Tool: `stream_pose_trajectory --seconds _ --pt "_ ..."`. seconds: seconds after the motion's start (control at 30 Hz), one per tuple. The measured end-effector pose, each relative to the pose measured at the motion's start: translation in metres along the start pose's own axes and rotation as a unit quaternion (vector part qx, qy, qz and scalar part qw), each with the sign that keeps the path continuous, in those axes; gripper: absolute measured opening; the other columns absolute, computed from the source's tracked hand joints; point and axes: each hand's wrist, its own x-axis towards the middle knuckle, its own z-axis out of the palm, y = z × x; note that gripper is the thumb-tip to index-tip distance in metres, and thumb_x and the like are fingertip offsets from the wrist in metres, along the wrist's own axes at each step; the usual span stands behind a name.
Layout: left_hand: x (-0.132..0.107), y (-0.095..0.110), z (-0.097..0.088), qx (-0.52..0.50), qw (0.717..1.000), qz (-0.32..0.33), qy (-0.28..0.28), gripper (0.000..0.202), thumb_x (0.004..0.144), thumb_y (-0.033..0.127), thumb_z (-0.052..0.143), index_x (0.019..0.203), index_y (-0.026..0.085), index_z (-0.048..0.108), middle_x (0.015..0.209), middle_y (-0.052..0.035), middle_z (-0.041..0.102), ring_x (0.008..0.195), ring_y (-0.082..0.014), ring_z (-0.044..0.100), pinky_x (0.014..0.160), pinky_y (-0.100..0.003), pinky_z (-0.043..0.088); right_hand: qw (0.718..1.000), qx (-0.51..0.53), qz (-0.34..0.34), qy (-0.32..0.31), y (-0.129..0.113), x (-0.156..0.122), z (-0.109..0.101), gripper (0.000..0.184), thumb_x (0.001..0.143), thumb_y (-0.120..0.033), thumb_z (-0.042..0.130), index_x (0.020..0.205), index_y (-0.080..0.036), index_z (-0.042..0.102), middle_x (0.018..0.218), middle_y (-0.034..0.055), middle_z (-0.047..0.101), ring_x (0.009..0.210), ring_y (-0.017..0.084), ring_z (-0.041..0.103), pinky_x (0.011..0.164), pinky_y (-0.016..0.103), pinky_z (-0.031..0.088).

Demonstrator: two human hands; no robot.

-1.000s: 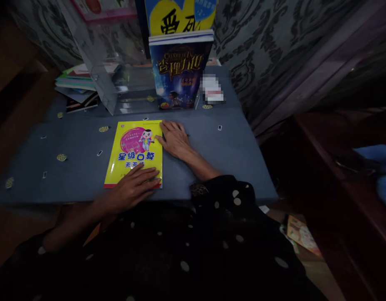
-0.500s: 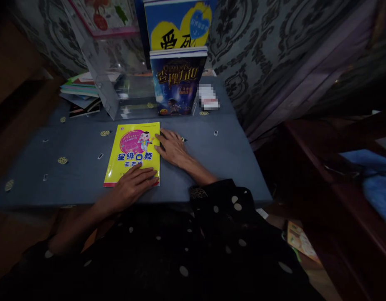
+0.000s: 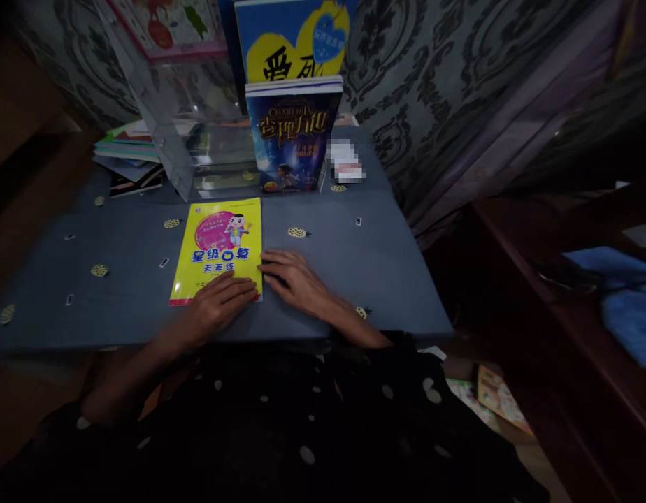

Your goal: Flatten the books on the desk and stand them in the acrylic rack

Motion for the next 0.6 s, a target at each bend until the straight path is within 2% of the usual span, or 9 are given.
stream_pose_trajectory --seconds 0.17,0.33,0.47,0.6 --pt "0.002 0.0 -0.004 0.043 0.999 0.028 -0.006 0.025 0.1 0.011 0.052 0.122 0.01 0.063 0.12 -0.0123 0.072 0.117 -0.0222 0.064 0.106 -0.042 0.05 0.999 0.032 -0.022 -0.008 -0.009 -0.016 0.0 0.029 0.097 -0.021 0.054 0.119 -0.026 0.071 0.134 0.0077 0.067 0.135 0.025 0.053 0.112 0.06 0.04" --pt "-0.001 0.002 -0.004 0.068 0.996 0.045 -0.043 0.035 0.099 0.008 0.049 0.133 0.008 0.056 0.125 -0.0177 0.068 0.123 -0.0258 0.06 0.108 -0.044 0.048 0.999 0.042 -0.024 -0.019 -0.01 -0.019 0.0 0.027 0.097 -0.019 0.055 0.118 -0.028 0.071 0.134 0.006 0.068 0.135 0.024 0.054 0.113 0.061 0.038" --pt "0.002 0.006 -0.004 0.062 0.998 0.007 -0.008 0.032 0.1 0.009 0.044 0.129 0.01 0.058 0.118 -0.015 0.07 0.112 -0.0237 0.065 0.099 -0.04 0.054 0.998 0.059 -0.028 -0.012 -0.009 -0.019 0.0 0.028 0.097 -0.02 0.056 0.12 -0.027 0.07 0.131 0.0059 0.069 0.133 0.023 0.055 0.113 0.059 0.04" --pt "0.009 0.007 -0.007 -0.013 0.998 -0.055 0.021 0.025 0.1 0.009 0.044 0.116 0.013 0.063 0.106 -0.0106 0.072 0.097 -0.0212 0.067 0.085 -0.036 0.059 0.996 0.078 -0.033 0.001 -0.009 -0.017 0.001 0.029 0.096 -0.021 0.059 0.122 -0.028 0.069 0.126 0.0058 0.071 0.127 0.023 0.059 0.11 0.058 0.043"
